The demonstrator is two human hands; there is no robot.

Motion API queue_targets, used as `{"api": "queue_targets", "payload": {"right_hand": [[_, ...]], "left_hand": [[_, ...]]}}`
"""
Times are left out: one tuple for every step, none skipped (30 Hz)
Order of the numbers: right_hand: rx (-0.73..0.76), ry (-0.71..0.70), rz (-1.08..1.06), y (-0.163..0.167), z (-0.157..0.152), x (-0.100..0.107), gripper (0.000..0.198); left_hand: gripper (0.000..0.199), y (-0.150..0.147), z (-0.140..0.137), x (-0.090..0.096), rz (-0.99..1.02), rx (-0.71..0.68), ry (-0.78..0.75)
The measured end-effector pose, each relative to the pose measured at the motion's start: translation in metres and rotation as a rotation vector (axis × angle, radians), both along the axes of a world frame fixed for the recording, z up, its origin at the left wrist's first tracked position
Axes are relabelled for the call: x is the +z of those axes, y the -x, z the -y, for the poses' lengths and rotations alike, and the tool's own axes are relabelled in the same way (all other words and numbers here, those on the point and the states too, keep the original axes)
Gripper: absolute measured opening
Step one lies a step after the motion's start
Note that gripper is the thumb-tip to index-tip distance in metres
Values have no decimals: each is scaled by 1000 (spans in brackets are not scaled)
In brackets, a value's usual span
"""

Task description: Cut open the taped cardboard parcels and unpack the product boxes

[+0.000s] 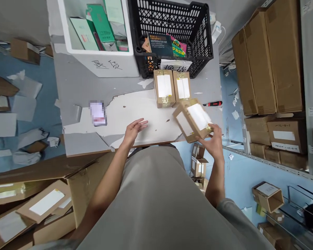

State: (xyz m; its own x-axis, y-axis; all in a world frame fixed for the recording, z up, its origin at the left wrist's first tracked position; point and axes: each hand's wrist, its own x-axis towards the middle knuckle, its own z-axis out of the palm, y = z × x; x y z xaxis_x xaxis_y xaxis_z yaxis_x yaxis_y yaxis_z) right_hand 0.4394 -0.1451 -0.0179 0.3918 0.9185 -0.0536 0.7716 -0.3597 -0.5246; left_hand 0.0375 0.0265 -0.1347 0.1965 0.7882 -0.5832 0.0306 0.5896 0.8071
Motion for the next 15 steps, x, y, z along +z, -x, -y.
{"api": "queue_targets", "payload": {"right_hand": [[68,33,-63,16,-7,-2,89],[141,67,-116,34,-16,-7,92],[214,97,-156,51,-27,-14,95],[284,124,-181,69,-38,-24,97],[352,149,-199,86,-50,-35,97],[417,172,-209,102,-62,-48,98],[470,190,-209,115,-73,-62,97],[515,211,-206,127,-83,-75,96],[548,231,-204,137,-92,-88,95],[568,250,-201,144,-99,-99,94],[580,268,-199,150,-105,-109,94],[591,282,-199,154,-108,-117,93],[604,291,-200,156,-109,-124,93],[619,294,-202,158,-108,-128,93],[630,293,-204,159,-106,-131,95]], "left_hand": [[72,7,-2,-4,-7,-10,-7],[73,13,-3,-8,-18,-26,-21],[75,18,-4,-13,-32,-50,-43],[76,24,-4,-17,-51,-84,-73],[77,29,-4,-21,-83,-126,-104],[76,35,-3,-25,-134,-167,-134],[76,41,0,-28,-203,-205,-158],[76,46,3,-31,-280,-236,-175],[77,52,8,-34,-355,-256,-184],[79,57,14,-37,-420,-266,-188],[80,62,20,-40,-470,-270,-187],[81,65,27,-43,-504,-276,-180],[80,68,33,-46,-530,-283,-165],[79,70,39,-49,-549,-288,-144],[77,72,45,-53,-560,-290,-118]]}}
